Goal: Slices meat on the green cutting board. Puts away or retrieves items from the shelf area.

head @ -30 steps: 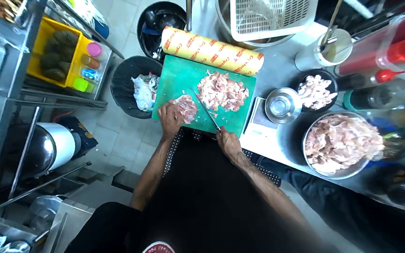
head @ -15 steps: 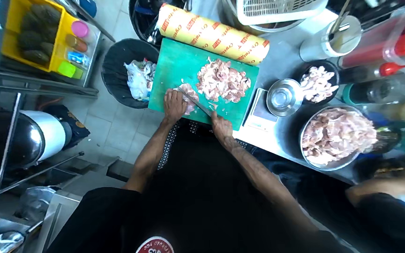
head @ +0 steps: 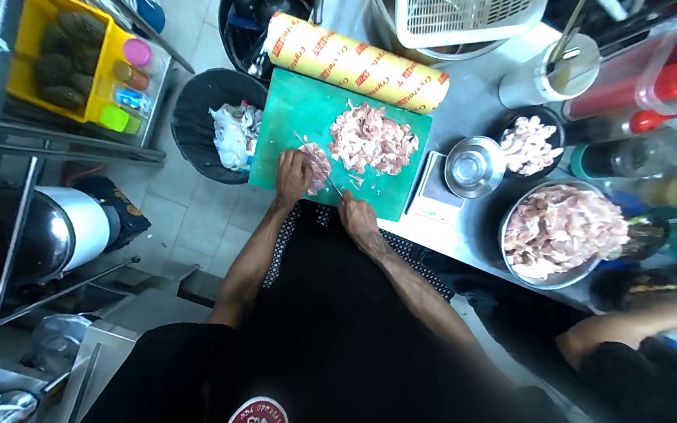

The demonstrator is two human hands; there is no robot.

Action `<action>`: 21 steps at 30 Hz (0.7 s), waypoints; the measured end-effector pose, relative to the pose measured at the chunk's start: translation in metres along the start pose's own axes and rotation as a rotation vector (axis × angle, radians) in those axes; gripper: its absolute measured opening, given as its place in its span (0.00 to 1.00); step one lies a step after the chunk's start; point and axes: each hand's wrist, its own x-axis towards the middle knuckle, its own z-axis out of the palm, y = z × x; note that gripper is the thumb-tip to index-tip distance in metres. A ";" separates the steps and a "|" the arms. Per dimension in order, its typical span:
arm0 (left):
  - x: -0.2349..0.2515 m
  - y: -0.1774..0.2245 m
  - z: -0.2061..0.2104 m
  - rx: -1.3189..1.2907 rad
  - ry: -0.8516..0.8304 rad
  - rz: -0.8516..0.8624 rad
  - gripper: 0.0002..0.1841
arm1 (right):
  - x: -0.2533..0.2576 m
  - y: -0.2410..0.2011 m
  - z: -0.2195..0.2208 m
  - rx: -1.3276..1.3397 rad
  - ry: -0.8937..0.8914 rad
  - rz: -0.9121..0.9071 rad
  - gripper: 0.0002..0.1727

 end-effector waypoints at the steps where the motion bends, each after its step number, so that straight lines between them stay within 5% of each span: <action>1: 0.002 -0.002 0.006 0.002 -0.024 -0.002 0.12 | 0.010 -0.009 0.000 -0.016 -0.014 0.016 0.19; 5: 0.012 -0.008 0.019 0.147 -0.058 -0.022 0.18 | 0.033 -0.007 0.010 -0.115 0.030 0.024 0.17; 12: 0.018 -0.005 0.017 0.237 -0.144 -0.032 0.18 | -0.006 0.062 0.013 -0.125 0.049 0.110 0.16; 21: 0.015 0.004 -0.007 -0.080 -0.021 -0.013 0.13 | -0.014 0.047 -0.026 0.121 0.008 0.061 0.20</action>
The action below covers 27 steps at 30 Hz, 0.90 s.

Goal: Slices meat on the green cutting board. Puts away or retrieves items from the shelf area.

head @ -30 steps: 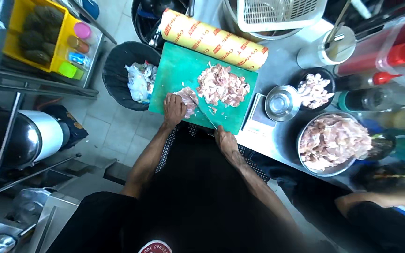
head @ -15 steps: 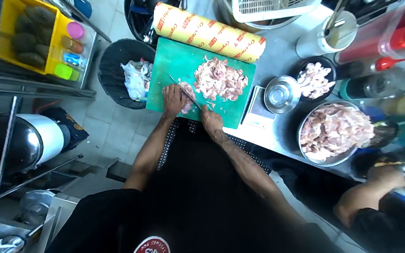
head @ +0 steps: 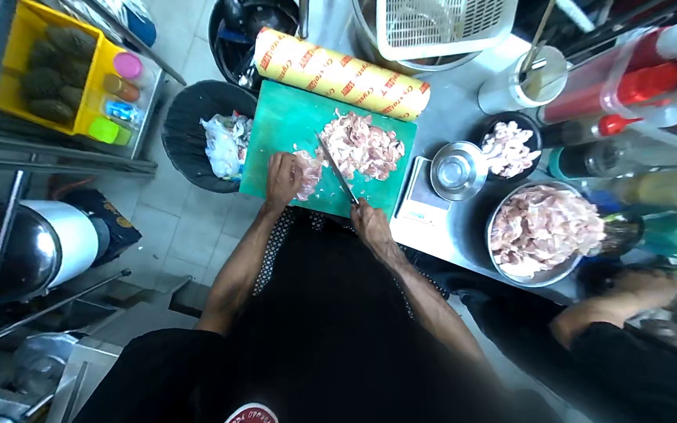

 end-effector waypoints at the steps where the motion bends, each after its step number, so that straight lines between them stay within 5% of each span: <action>1: 0.002 0.002 0.004 0.006 -0.032 0.048 0.12 | 0.005 -0.011 0.002 -0.014 -0.016 -0.005 0.20; 5: 0.009 -0.002 0.027 0.014 -0.104 0.166 0.09 | 0.027 -0.041 0.018 -0.115 -0.076 0.022 0.21; 14: 0.007 -0.006 0.038 0.144 -0.067 0.148 0.13 | 0.010 0.002 0.037 -0.263 -0.039 0.087 0.16; 21: 0.001 -0.005 0.037 0.181 -0.088 0.169 0.14 | 0.089 -0.065 0.030 -0.124 0.005 0.049 0.19; 27: 0.010 -0.001 0.019 0.151 -0.130 -0.071 0.29 | 0.108 -0.036 0.014 0.011 -0.059 -0.057 0.23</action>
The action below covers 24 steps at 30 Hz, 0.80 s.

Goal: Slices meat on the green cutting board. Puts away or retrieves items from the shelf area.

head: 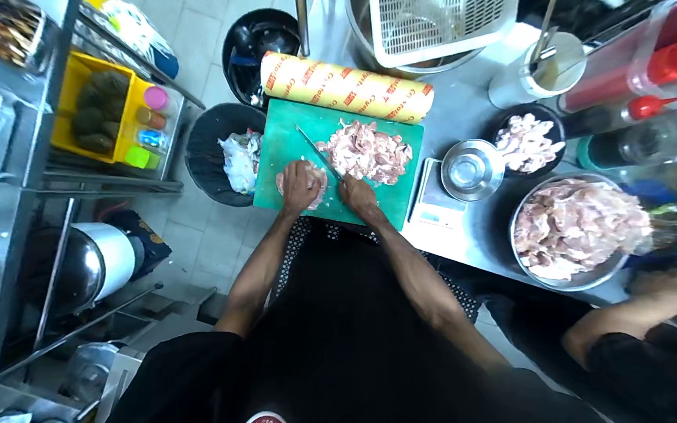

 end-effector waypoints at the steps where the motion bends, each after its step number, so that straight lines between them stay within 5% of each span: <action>1: 0.003 0.001 -0.008 -0.017 -0.015 -0.085 0.33 | -0.004 0.014 -0.004 0.054 0.002 -0.029 0.24; 6: 0.008 -0.011 -0.023 0.003 -0.115 -0.077 0.28 | -0.101 0.047 -0.053 0.373 0.109 -0.022 0.22; 14: 0.023 -0.012 -0.045 -0.025 -0.522 0.042 0.21 | -0.121 0.098 -0.044 0.837 0.126 0.018 0.21; 18: 0.017 -0.019 -0.053 -0.191 -0.189 -0.147 0.22 | -0.121 0.111 -0.036 0.790 0.134 0.017 0.20; 21: 0.008 -0.026 -0.056 -0.140 0.059 -0.114 0.23 | -0.125 0.125 -0.027 0.717 0.127 0.010 0.21; 24: -0.009 -0.016 -0.067 -0.100 0.073 -0.145 0.15 | -0.129 0.134 -0.021 0.687 0.116 0.017 0.20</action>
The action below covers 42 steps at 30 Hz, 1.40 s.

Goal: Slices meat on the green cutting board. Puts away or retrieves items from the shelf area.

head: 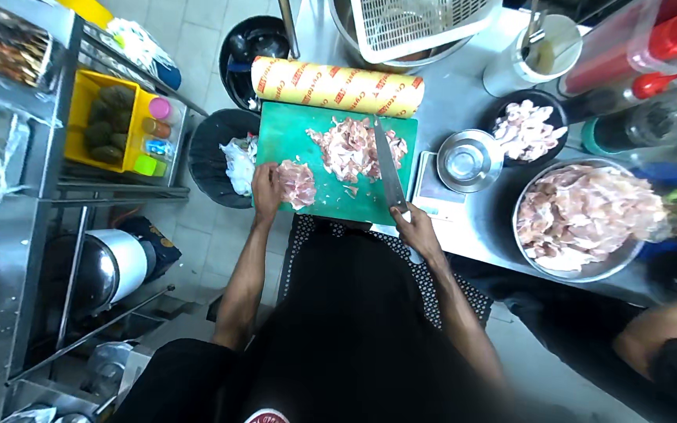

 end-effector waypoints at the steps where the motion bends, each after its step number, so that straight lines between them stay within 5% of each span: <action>1: -0.009 0.003 -0.002 0.000 -0.065 -0.007 0.14 | -0.001 0.002 0.000 0.007 -0.002 0.002 0.19; 6: -0.055 0.029 0.010 0.058 -0.272 0.001 0.17 | 0.001 -0.005 0.005 0.003 -0.030 -0.003 0.20; 15: -0.033 0.027 0.042 0.314 -0.286 0.010 0.16 | 0.006 -0.031 0.018 -0.227 -0.058 -0.187 0.18; 31: -0.059 0.035 0.034 0.112 -0.110 0.114 0.17 | -0.008 -0.012 0.017 -0.345 -0.144 -0.157 0.21; 42: -0.025 0.023 0.042 0.361 -0.288 0.317 0.14 | -0.004 -0.013 0.021 -0.383 -0.138 -0.167 0.21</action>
